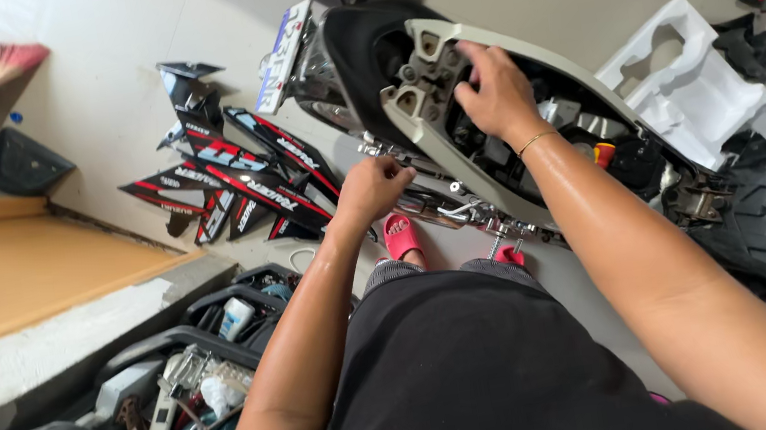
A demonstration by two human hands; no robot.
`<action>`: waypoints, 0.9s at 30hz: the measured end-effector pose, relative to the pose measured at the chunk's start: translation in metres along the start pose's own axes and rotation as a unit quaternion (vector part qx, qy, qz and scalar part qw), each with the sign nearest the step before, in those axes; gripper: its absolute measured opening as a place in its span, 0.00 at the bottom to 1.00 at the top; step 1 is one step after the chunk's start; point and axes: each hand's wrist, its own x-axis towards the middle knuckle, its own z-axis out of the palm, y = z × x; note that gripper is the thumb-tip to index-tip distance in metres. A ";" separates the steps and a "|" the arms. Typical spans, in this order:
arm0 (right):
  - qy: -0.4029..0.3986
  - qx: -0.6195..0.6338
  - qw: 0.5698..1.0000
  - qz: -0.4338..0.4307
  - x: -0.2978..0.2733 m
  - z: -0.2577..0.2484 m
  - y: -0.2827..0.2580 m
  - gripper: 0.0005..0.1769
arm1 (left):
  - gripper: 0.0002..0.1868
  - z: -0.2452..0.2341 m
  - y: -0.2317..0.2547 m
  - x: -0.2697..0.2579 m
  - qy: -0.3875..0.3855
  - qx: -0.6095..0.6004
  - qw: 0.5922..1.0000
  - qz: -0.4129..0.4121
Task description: The person aligns and fits a white motorcycle side fairing onto the frame, repeatedly adjusting its position and pressing along the edges to seat it. The person then reaches into the under-seat area to connect or secure internal components.
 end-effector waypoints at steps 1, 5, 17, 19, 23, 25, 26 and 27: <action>0.026 0.007 0.999 0.018 0.001 -0.002 0.008 0.42 | 0.21 0.002 0.006 -0.001 -0.005 0.008 1.000 0.015; 0.003 -0.018 0.999 -0.029 0.010 -0.004 0.033 0.42 | 0.22 0.007 0.032 -0.002 -0.047 0.041 0.998 0.026; -0.150 -0.012 0.988 0.034 0.019 -0.024 0.049 0.53 | 0.22 0.022 0.060 -0.036 -0.043 0.037 0.998 0.001; -0.137 -0.029 0.990 -0.006 0.018 -0.037 0.065 0.54 | 0.21 0.030 0.065 -0.039 -0.060 0.037 0.997 -0.005; -0.068 0.078 0.992 -0.077 -0.039 -0.040 0.112 0.46 | 0.20 0.057 0.088 -0.034 -0.084 0.025 0.995 0.045; -0.026 0.113 0.984 -0.136 -0.094 -0.027 0.140 0.41 | 0.20 0.080 0.103 -0.026 -0.108 0.048 0.990 0.074; -0.005 0.146 0.978 -0.148 -0.126 -0.022 0.155 0.38 | 0.20 0.093 0.110 -0.022 -0.121 0.059 0.987 0.088; -0.059 0.154 0.985 -0.044 -0.158 -0.019 0.169 0.35 | 0.19 0.106 0.118 -0.018 -0.135 0.063 0.984 0.103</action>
